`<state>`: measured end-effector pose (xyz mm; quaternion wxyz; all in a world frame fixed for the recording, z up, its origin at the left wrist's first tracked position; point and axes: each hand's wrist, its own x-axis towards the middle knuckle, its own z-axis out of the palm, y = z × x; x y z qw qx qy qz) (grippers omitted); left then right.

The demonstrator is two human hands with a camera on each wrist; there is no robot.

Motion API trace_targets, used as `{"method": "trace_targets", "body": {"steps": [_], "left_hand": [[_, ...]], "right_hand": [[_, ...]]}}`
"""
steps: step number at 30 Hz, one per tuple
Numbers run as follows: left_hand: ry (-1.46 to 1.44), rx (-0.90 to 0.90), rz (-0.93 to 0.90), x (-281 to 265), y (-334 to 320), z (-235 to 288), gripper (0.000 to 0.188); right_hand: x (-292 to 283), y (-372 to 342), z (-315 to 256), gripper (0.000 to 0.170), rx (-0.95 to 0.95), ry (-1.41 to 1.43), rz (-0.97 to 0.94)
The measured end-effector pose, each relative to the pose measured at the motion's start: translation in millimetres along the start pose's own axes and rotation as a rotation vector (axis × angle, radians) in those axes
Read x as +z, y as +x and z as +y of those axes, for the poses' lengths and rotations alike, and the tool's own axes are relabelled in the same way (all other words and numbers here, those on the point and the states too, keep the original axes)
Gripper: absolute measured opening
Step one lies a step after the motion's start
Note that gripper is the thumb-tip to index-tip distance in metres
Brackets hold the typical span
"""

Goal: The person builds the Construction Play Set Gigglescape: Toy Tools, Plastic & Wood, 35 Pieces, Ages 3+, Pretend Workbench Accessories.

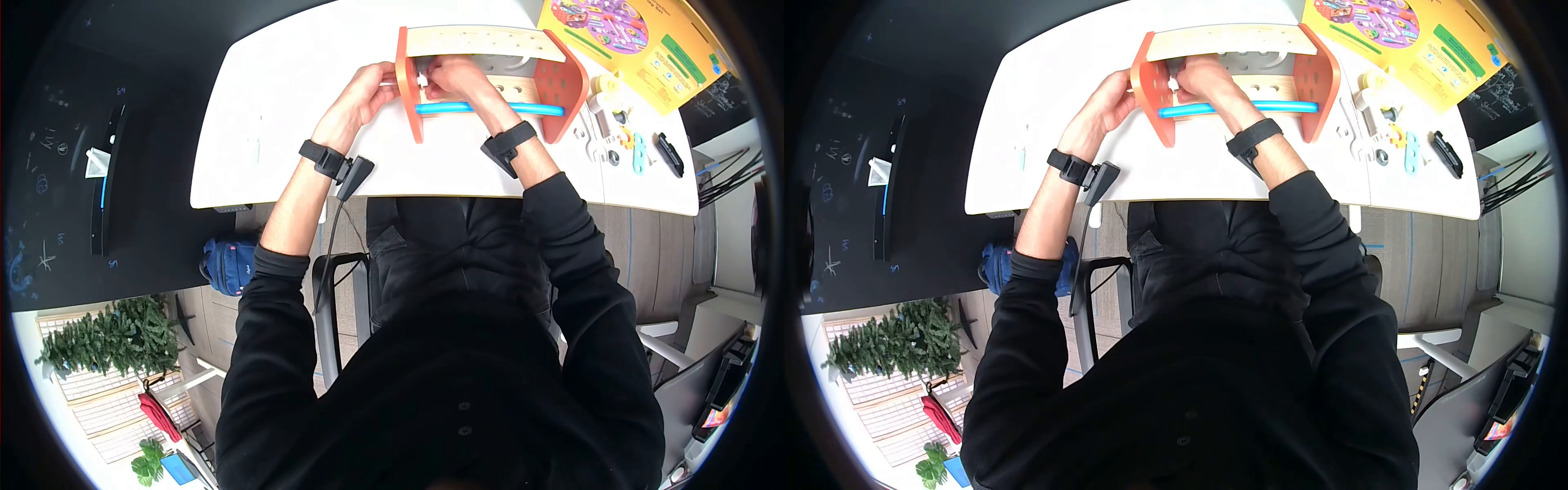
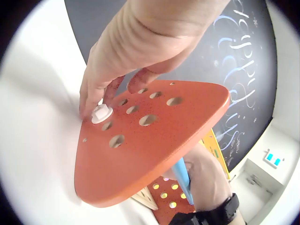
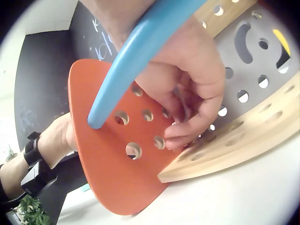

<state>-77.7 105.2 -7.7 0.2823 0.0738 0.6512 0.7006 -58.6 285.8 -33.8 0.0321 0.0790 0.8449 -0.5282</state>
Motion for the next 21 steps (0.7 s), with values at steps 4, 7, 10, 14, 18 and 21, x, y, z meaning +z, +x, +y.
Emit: {"method": "trace_targets", "body": {"steps": [4, 7, 10, 14, 18, 21], "left_hand": [[0.051, 0.017, 0.019, 0.6, -4.9, 2.1, 0.039], [0.146, 0.005, 0.091, 5.2, -12.4, 8.5, 0.039], [0.114, 0.03, 0.059, 3.3, -12.4, 8.0, 0.038], [0.106, 0.013, 0.072, 3.5, -10.7, 7.7, 0.037], [0.085, 0.026, 0.085, 2.0, -10.3, 3.4, 0.039], [0.153, 0.02, 0.076, 1.3, -10.4, 4.5, 0.041]], "right_hand": [[2.5, 2.8, 6.7, 0.017, -0.034, -0.094, 0.049], [-0.4, -3.8, 4.0, 0.019, -0.107, -0.244, 0.163], [1.3, 8.7, 3.3, 0.02, -0.012, -0.132, -0.076], [1.1, -7.5, -6.5, 0.018, -0.029, 0.03, 0.016], [0.2, -5.1, -4.7, 0.017, -0.111, -0.169, 0.06], [5.9, 18.8, 16.6, 0.022, -0.175, -0.225, 0.106]]}}
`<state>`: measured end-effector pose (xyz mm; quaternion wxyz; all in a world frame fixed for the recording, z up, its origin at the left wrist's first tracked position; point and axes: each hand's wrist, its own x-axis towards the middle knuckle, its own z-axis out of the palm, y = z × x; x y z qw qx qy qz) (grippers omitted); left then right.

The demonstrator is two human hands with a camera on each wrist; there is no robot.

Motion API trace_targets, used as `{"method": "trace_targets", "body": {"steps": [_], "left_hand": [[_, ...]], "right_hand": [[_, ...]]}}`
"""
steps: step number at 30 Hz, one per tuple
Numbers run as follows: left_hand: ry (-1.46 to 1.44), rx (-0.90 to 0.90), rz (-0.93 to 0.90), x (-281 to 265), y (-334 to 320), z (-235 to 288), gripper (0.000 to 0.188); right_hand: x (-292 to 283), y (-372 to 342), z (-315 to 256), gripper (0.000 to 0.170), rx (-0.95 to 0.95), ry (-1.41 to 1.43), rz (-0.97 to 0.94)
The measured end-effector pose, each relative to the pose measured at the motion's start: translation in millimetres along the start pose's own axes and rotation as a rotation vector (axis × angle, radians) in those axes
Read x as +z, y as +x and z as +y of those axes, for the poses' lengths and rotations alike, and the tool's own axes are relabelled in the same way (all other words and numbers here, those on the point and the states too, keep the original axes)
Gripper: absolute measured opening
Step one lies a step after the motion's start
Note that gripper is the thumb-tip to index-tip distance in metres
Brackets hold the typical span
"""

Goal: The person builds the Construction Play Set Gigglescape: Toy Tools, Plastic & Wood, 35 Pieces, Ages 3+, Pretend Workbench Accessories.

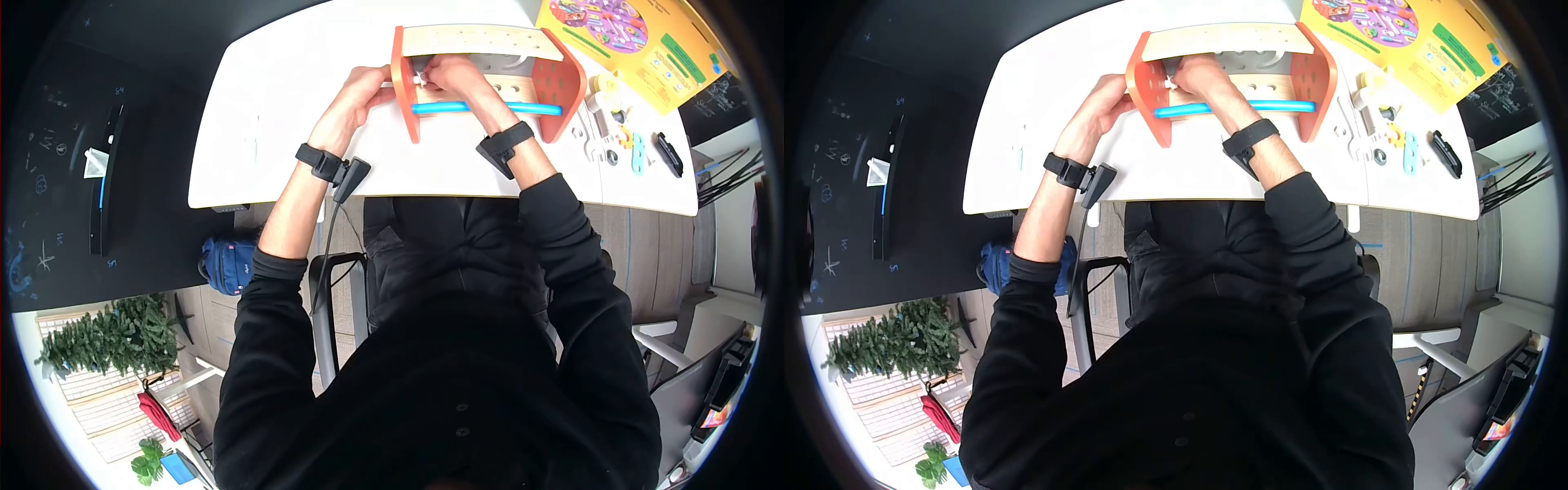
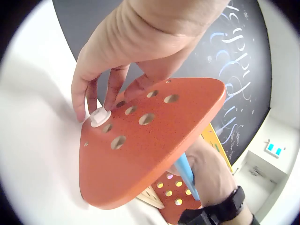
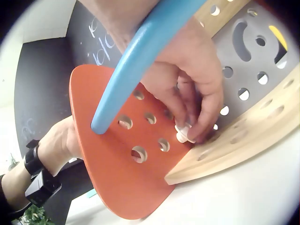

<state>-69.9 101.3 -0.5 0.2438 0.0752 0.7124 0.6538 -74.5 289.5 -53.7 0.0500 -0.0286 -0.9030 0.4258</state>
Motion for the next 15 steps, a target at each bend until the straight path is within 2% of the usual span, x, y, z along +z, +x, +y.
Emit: {"method": "trace_targets", "body": {"steps": [2, 4, 7, 11, 13, 15], "left_hand": [[0.078, -0.007, -0.003, -2.0, 1.6, -0.2, 0.042], [0.053, 0.009, -0.028, -2.5, 2.1, -0.5, 0.042], [0.038, -0.004, -0.002, -1.0, 1.1, 0.2, 0.041], [0.051, 0.002, 0.013, 0.6, -0.6, -0.5, 0.039], [0.016, -0.005, 0.04, 0.3, 0.8, -1.2, 0.037], [0.0, -0.002, 0.034, -1.2, 0.5, -2.5, 0.037]], "right_hand": [[0.1, -1.2, -1.5, 0.021, 0.042, 0.084, -0.028], [-0.5, -6.4, -3.3, 0.015, 0.122, 0.333, 0.049], [-5.1, -7.7, -8.7, 0.008, 0.11, 0.281, -0.035], [-4.4, -7.6, -10.4, 0.007, 0.144, 0.344, -0.053], [-5.8, -6.6, -15.0, 0.023, 0.165, 0.157, -0.185], [-11.5, -11.4, -18.3, 0.024, 0.118, 0.064, -0.184]]}}
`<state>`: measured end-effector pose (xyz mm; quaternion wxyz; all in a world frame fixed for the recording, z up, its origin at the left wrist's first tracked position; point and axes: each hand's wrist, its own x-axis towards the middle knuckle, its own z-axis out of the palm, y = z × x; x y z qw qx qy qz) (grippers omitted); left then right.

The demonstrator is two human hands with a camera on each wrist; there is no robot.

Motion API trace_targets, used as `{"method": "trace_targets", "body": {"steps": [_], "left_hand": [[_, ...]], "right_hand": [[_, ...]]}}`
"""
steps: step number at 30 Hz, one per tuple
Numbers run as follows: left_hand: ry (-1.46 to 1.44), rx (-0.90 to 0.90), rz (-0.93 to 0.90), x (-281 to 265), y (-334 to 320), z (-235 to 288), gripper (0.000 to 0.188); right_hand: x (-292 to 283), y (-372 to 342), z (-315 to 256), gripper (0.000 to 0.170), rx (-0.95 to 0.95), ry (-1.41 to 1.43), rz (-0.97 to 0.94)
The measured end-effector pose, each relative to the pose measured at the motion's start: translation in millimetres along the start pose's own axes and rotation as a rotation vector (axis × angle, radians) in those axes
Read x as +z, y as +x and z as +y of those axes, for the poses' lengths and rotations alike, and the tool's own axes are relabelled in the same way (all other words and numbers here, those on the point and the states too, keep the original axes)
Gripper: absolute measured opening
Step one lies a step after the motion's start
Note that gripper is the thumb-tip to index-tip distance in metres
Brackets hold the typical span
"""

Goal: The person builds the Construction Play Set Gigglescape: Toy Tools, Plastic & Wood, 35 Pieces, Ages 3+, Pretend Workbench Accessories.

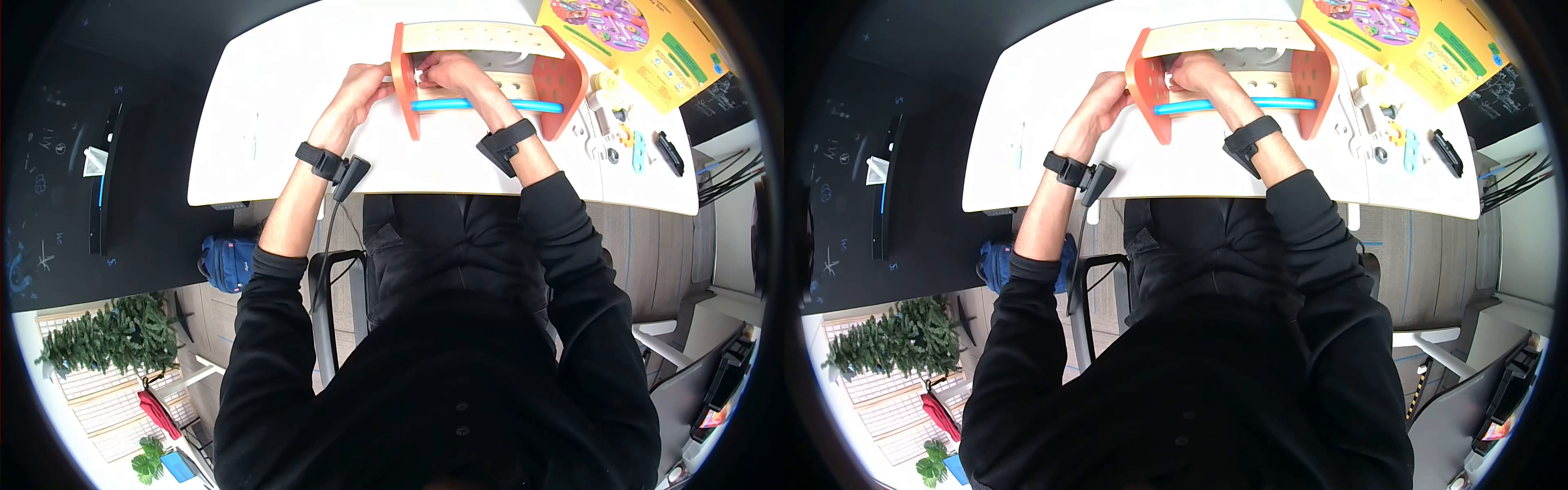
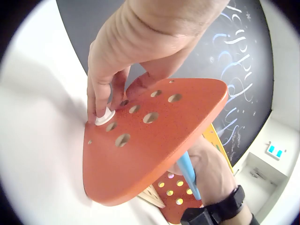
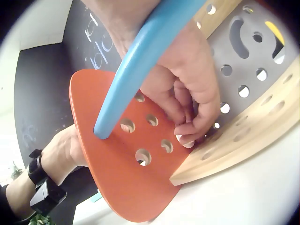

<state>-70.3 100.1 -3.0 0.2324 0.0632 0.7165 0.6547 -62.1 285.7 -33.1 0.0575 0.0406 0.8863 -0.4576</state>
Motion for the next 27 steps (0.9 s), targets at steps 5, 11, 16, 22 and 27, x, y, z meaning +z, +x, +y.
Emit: {"method": "trace_targets", "body": {"steps": [5, 11, 16, 22, 27], "left_hand": [[-0.027, -0.009, -0.01, -0.5, -1.1, 0.0, 0.036], [-0.091, 0.002, -0.059, -0.3, 0.6, -4.2, 0.037], [-0.094, 0.02, -0.089, -0.8, 5.2, -5.3, 0.032], [-0.021, 0.088, -0.074, -6.9, 15.3, -19.5, 0.032], [-0.046, 0.089, -0.054, 5.4, -4.7, 29.7, 0.052]], "right_hand": [[1.8, -0.1, -0.8, 0.024, 0.012, 0.033, 0.042], [6.4, 6.3, 7.4, 0.025, 0.042, -0.247, 0.198], [2.1, 5.9, 11.4, 0.037, -0.207, -0.011, 0.101], [10.5, -5.4, 3.8, 0.042, -0.444, 0.079, 0.196], [-7.1, -62.0, -33.6, 0.025, -0.384, -0.08, 0.106]]}}
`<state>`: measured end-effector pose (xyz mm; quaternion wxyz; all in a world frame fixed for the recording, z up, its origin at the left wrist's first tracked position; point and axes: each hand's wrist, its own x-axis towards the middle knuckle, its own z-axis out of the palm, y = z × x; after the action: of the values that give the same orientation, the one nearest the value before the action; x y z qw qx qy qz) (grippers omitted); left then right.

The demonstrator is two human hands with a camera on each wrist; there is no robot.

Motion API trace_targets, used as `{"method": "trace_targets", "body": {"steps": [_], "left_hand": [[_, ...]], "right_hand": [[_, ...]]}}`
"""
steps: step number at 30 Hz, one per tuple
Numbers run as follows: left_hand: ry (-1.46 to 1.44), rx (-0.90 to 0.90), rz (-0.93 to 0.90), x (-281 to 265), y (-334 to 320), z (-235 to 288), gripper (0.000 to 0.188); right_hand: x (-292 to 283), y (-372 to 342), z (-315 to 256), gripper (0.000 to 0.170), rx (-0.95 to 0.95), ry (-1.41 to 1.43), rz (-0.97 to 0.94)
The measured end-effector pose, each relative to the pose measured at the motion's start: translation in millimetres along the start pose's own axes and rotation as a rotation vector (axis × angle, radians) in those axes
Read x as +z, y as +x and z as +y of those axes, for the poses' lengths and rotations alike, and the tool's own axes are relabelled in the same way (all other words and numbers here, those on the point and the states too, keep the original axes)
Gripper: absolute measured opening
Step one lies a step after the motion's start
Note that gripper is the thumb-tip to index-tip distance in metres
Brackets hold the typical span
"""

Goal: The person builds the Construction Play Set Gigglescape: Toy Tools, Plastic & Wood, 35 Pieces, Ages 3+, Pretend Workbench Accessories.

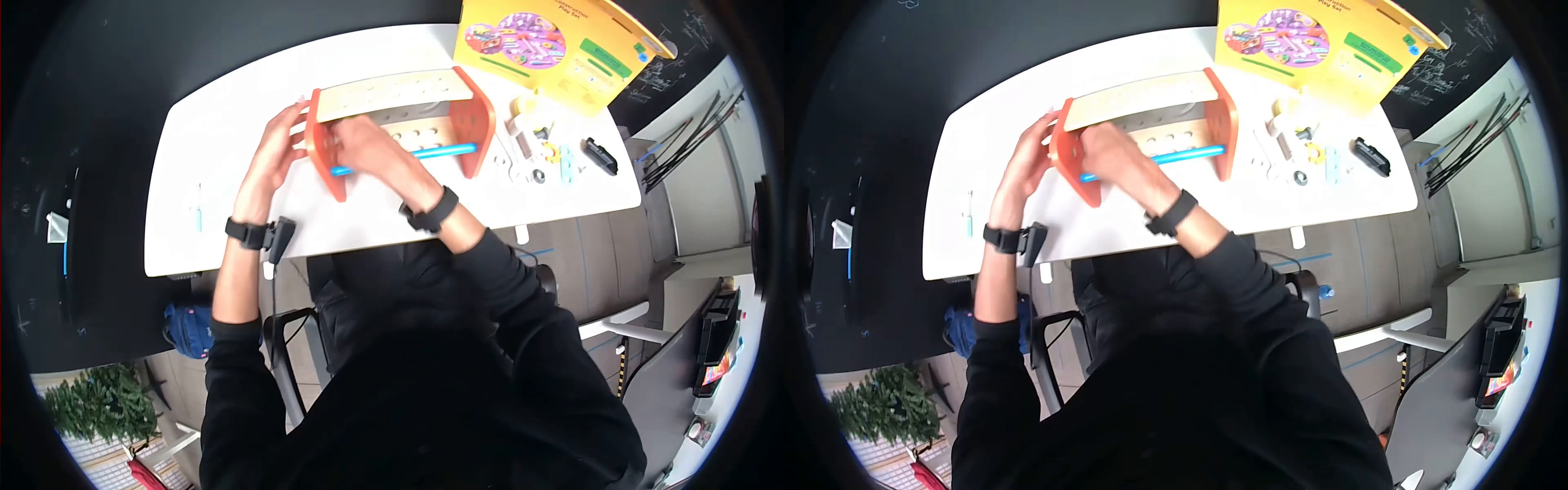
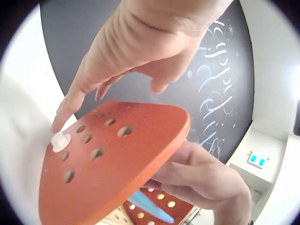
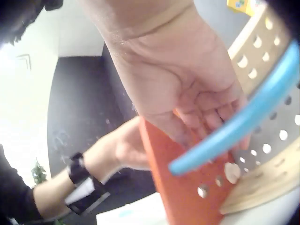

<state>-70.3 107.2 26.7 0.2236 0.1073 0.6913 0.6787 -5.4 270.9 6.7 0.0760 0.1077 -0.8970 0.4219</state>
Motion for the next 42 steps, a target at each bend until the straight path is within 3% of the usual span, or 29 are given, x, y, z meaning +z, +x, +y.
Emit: {"method": "trace_targets", "body": {"steps": [1, 2, 4, 6, 7, 9, 10, 11, 13, 18, 20, 21, 25, 29, 33, 35, 36, 38, 42], "left_hand": [[0.042, -0.036, 0.046, 3.5, -7.9, 13.9, 0.062], [0.03, -0.034, 0.042, 3.5, -11.6, 22.7, 0.062], [0.155, -0.136, -0.185, 1.6, -17.3, 31.7, 0.069], [0.078, -0.169, -0.184, 3.6, -18.8, 24.3, 0.07], [0.01, -0.204, -0.182, 4.2, -17.9, 19.7, 0.072], [0.034, -0.204, -0.184, -2.0, -10.7, 11.3, 0.071], [0.054, -0.19, -0.181, -1.3, -10.0, 9.0, 0.069], [0.074, -0.172, -0.177, -0.9, -10.1, 9.1, 0.068], [0.093, -0.134, -0.17, 2.3, -15.3, 11.5, 0.069], [0.181, -0.088, -0.179, -0.8, -24.6, 8.0, 0.07], [0.16, 0.098, -0.188, -5.0, -24.4, 1.2, 0.072], [0.164, 0.095, -0.19, -7.8, -25.2, 0.7, 0.072], [0.399, 0.247, -0.174, 4.6, -42.0, 19.8, 0.091], [0.406, 0.347, -0.104, 11.6, -49.6, 15.4, 0.108], [0.381, 0.196, -0.033, 16.1, -60.4, 25.7, 0.106], [0.499, 0.361, -0.044, 18.4, -61.8, 23.3, 0.094], [0.495, 0.359, -0.051, 18.7, -63.0, 23.0, 0.094], [0.514, 0.275, -0.065, 18.4, -63.5, 21.7, 0.076], [0.502, 0.299, -0.055, 16.1, -63.6, 13.9, 0.073]], "right_hand": [[-10.6, -7.1, -16.4, 0.024, 0.126, -0.215, -0.169], [-23.5, -17.8, -29.5, 0.024, 0.13, -0.227, -0.172], [-59.0, -41.5, -49.2, 0.019, -0.073, 0.066, -0.255], [-100.4, -55.9, -64.1, 0.019, -0.046, 0.246, -0.097], [-109.6, -56.0, -49.2, 0.018, -0.128, 0.205, 0.181], [-145.9, -58.5, -37.0, 0.022, 0.18, 0.062, 0.566], [-154.8, -53.7, 6.9, 0.034, -0.072, -0.377, 0.838], [-162.3, -59.7, 17.7, 0.034, -0.073, -0.379, 0.839], [-172.4, -65.8, 29.3, 0.048, 0.54, -0.047, 0.421], [-159.1, -78.2, 50.1, 0.046, 0.379, 0.215, 0.354], [-164.7, -83.3, 40.4, 0.044, 0.276, 0.361, 0.303], [-165.5, -84.9, 39.5, 0.044, 0.278, 0.366, 0.307], [-167.9, -92.6, 33.9, 0.053, 0.3, 0.298, 0.264], [-167.0, -110.7, 11.5, 0.043, 0.359, 0.001, 0.225], [-161.7, -130.0, 1.5, 0.038, 0.349, -0.049, 0.167], [-158.9, -139.9, 8.4, 0.036, 0.295, -0.006, 0.149], [-159.1, -142.6, 9.2, 0.037, 0.323, -0.04, 0.127], [-160.8, -147.0, 17.2, 0.039, 0.321, 0.034, 0.105], [-164.6, -157.4, 29.7, 0.045, 0.288, 0.233, 0.086]]}}
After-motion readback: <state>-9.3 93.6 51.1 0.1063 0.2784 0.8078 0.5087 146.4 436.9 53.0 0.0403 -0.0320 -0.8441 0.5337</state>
